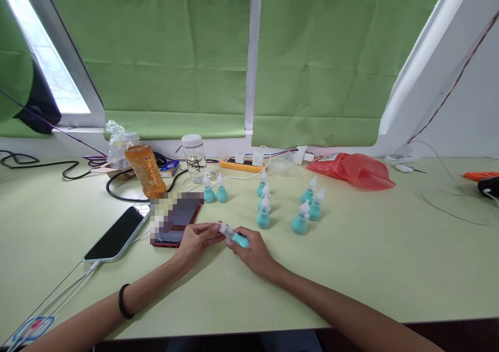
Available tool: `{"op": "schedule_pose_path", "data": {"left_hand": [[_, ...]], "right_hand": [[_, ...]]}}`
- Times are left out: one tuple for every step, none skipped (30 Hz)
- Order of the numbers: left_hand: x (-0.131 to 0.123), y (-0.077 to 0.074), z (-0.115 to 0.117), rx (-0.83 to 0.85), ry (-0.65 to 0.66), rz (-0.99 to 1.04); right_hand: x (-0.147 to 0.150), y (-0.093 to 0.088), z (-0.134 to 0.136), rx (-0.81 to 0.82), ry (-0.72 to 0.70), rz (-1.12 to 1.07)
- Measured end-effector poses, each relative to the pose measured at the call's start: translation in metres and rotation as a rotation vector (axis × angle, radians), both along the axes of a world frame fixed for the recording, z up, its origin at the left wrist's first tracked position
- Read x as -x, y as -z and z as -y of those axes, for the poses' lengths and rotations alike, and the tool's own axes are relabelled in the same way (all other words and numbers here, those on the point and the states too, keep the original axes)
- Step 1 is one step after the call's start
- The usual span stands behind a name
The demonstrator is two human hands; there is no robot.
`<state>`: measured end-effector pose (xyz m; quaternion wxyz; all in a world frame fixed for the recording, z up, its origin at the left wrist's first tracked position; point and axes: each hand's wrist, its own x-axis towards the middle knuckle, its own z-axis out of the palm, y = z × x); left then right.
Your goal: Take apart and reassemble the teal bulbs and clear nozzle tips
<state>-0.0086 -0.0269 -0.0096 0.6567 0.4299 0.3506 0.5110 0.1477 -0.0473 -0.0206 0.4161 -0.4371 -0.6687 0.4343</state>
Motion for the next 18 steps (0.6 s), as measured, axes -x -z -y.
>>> {"op": "schedule_pose_path", "data": {"left_hand": [[0.0,-0.001,0.0,-0.011,-0.004,-0.011],[0.0,-0.003,0.0,-0.027,-0.011,-0.024],[-0.001,-0.005,0.001,-0.051,-0.017,-0.044],[-0.002,-0.007,0.001,-0.083,-0.02,-0.071],[-0.003,-0.01,0.003,-0.125,-0.018,-0.106],[-0.004,-0.012,0.004,-0.17,-0.008,-0.146],[-0.006,-0.016,0.005,-0.213,0.01,-0.19],[-0.007,-0.02,0.005,-0.256,0.021,-0.233],[-0.008,-0.025,0.005,-0.299,0.015,-0.27],[-0.01,-0.031,0.003,-0.342,-0.008,-0.301],[-0.011,-0.038,0.0,-0.39,-0.052,-0.331],[-0.013,-0.046,-0.005,-0.454,-0.12,-0.354],[-0.015,-0.054,-0.011,-0.512,-0.184,-0.376],[-0.018,-0.061,-0.018,-0.563,-0.227,-0.407],[-0.021,-0.068,-0.027,-0.614,-0.261,-0.438],[-0.026,-0.074,-0.036,-0.651,-0.276,-0.464],[-0.03,-0.077,-0.046,-0.675,-0.286,-0.488],[-0.036,-0.079,-0.056,-0.689,-0.306,-0.521]], "right_hand": [[0.0,0.0,0.0,-0.01,0.003,0.006],[0.0,-0.001,-0.001,-0.024,0.008,0.015],[0.001,-0.002,-0.001,-0.044,0.017,0.022],[0.001,-0.003,-0.001,-0.066,0.027,0.026],[0.001,-0.005,-0.001,-0.091,0.034,0.024],[0.001,-0.006,0.0,-0.116,0.036,0.021],[0.001,-0.008,0.001,-0.138,0.033,0.018],[0.001,-0.009,0.002,-0.157,0.028,0.017],[0.001,-0.01,0.004,-0.169,0.028,0.018],[0.001,-0.011,0.005,-0.171,0.033,0.02],[0.001,-0.011,0.006,-0.167,0.05,0.015],[0.001,-0.01,0.007,-0.159,0.079,0.004],[0.001,-0.01,0.007,-0.148,0.116,-0.011],[0.001,-0.009,0.007,-0.131,0.148,-0.025],[0.001,-0.008,0.006,-0.112,0.169,-0.033],[0.0,-0.007,0.005,-0.096,0.183,-0.035],[0.0,-0.006,0.005,-0.086,0.191,-0.034],[0.0,-0.005,0.004,-0.085,0.192,-0.025]]}}
